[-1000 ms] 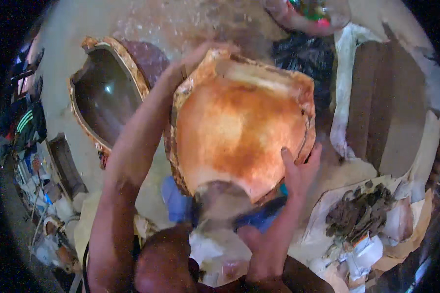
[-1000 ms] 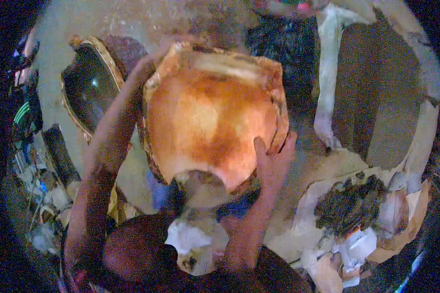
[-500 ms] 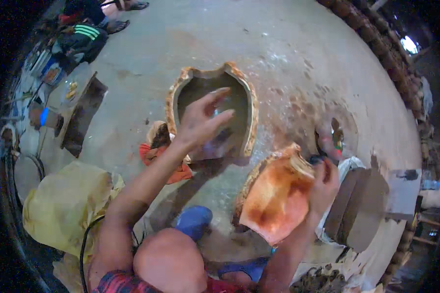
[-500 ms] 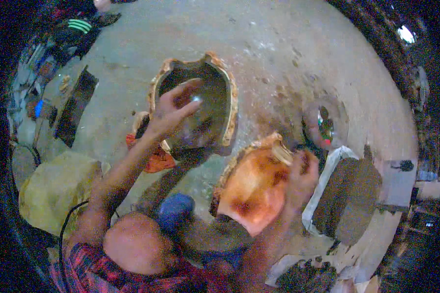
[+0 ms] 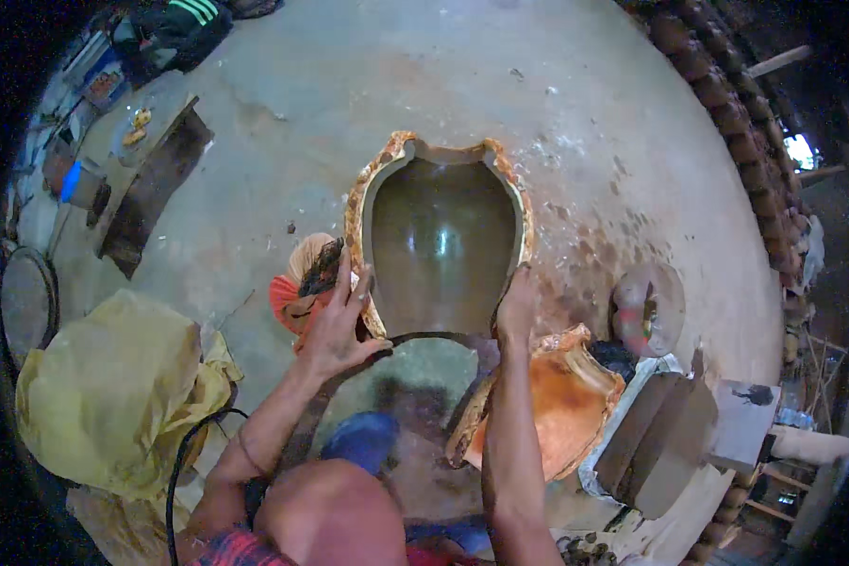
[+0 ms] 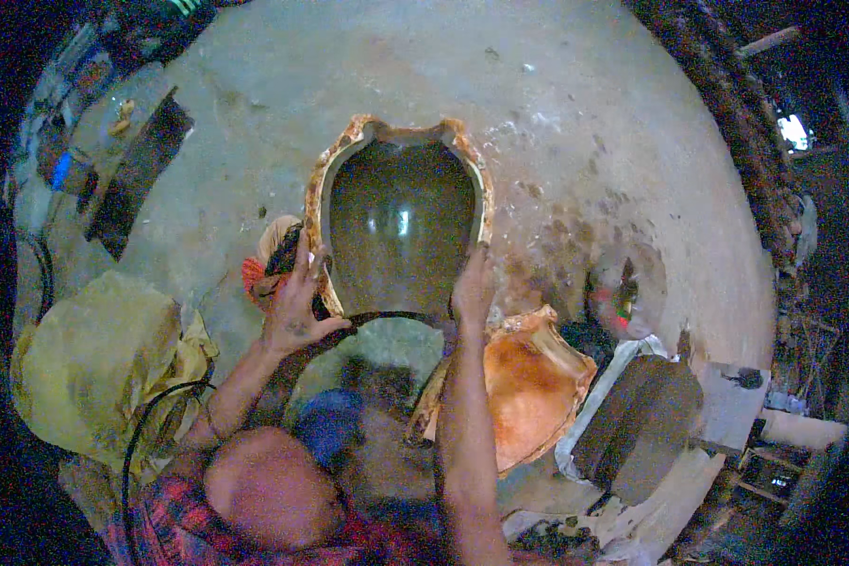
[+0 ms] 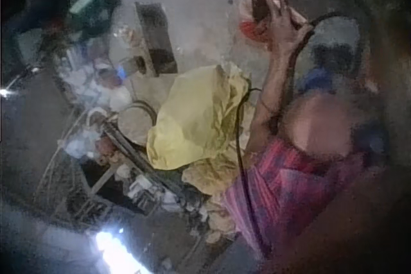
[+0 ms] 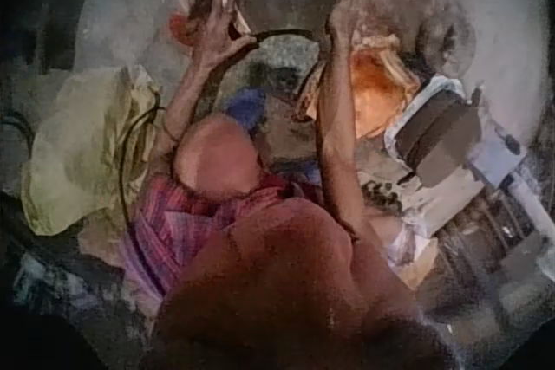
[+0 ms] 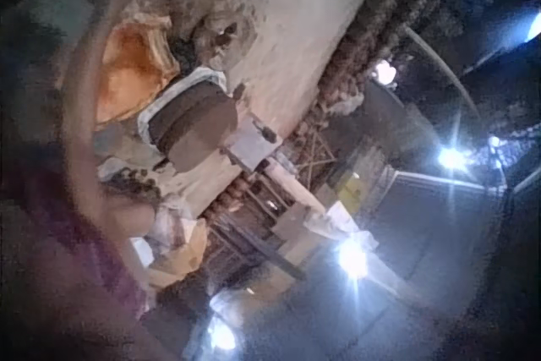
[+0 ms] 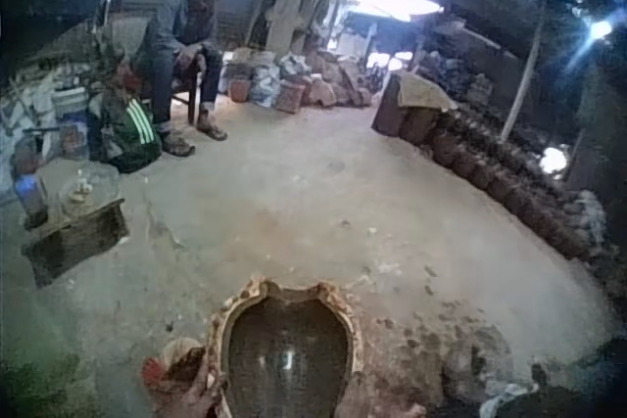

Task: The person wipes the inside of two mold halves with a cloth, scrapes the surface of a clay slab with a small red tool, and uses a large metal blade to separate the slab. They then lift the clay slab and press it into the bottom and sides of one mold by hand.

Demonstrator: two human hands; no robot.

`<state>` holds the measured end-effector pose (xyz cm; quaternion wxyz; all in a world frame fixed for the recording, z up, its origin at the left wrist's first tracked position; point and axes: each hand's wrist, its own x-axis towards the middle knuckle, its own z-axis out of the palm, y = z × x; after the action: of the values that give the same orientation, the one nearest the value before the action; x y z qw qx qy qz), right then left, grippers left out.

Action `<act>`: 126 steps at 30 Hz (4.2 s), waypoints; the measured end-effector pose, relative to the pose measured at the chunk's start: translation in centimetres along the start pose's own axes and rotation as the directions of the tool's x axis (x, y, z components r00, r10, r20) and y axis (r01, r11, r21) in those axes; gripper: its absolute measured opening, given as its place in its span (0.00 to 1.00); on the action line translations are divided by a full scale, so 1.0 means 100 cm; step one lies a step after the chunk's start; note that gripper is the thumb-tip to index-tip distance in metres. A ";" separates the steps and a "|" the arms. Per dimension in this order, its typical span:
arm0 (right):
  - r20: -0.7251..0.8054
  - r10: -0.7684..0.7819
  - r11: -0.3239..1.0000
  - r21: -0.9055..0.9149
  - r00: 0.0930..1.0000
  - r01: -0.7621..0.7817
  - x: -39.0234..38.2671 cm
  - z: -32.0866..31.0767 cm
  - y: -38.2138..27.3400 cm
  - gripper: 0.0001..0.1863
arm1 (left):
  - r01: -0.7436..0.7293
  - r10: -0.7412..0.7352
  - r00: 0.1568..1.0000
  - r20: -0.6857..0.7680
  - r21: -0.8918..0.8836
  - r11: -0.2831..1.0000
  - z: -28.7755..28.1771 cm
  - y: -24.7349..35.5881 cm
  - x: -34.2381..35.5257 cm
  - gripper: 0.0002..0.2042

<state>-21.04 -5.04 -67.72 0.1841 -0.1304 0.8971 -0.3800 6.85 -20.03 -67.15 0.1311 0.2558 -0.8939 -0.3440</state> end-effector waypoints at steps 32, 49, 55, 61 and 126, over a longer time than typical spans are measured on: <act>-0.614 0.223 0.861 -0.239 0.757 -0.448 -0.185 -0.213 0.135 0.30 | 0.136 0.037 0.961 0.273 -0.588 0.797 0.097 0.101 0.005 0.52; -0.462 0.182 0.954 -0.130 0.868 -0.269 -0.164 -0.125 0.144 0.23 | -0.031 0.140 0.986 0.095 -0.715 0.699 0.097 0.072 0.031 0.50; -0.343 0.156 0.968 -0.135 0.926 -0.212 -0.139 -0.144 0.154 0.29 | -0.073 0.026 0.954 0.299 0.147 0.987 0.007 0.025 0.025 0.50; -0.454 0.254 0.967 0.140 0.854 -0.213 -0.128 -0.158 0.194 0.42 | 0.071 -0.093 0.996 0.007 0.583 0.809 -0.041 0.012 -0.034 0.49; 0.010 -0.415 0.910 0.002 0.910 0.415 -0.114 -0.050 0.025 0.24 | 0.277 -0.190 0.958 0.213 -0.850 0.447 0.116 0.075 0.049 0.29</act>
<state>-13.16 4.15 -63.66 0.1037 -0.3197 0.8480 -0.4099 -4.75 -11.61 -70.20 0.1553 0.2588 -0.5553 -0.7750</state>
